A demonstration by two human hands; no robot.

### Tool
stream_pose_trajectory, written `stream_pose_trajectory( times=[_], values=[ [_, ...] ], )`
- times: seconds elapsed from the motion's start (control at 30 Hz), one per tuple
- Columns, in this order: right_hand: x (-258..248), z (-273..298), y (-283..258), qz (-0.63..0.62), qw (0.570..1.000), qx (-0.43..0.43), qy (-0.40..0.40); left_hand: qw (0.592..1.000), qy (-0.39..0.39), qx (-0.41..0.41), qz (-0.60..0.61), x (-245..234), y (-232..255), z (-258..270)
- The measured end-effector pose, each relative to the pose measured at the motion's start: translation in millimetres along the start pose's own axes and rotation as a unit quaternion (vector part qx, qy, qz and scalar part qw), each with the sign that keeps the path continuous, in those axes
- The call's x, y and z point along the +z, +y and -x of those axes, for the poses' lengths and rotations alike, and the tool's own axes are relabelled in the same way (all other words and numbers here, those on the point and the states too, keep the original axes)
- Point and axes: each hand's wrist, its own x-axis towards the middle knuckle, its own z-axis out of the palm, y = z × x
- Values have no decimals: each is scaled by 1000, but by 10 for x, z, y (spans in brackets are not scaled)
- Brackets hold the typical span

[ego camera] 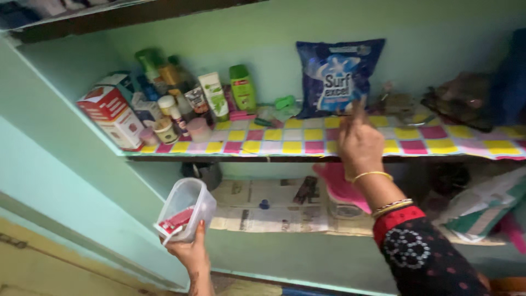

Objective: The person organizes a cluttered shelf by placing small items into a metal mesh basket and a clear plastic container. They handle tubes, packets, and other small objects, then arrange the containers on the shelf.

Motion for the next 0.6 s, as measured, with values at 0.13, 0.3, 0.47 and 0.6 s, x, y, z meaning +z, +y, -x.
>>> stream_pose_trajectory(
  times=[0.13, 0.3, 0.47, 0.6],
  values=[
    [59, 11, 0, 62, 998, -8, 12, 991, 64, -57, -99, -268, -915, -164],
    [103, 26, -24, 71, 996, -25, 55, 974, 74, -129, -174, -215, -1395, -369],
    [97, 33, -52, 98, 994, -16, 51, 936, 53, -236, -256, 84, -1663, -572],
    [134, 49, -48, 98, 990, -46, 92, 923, 57, -254, -282, 357, -1834, -723]
  ],
)
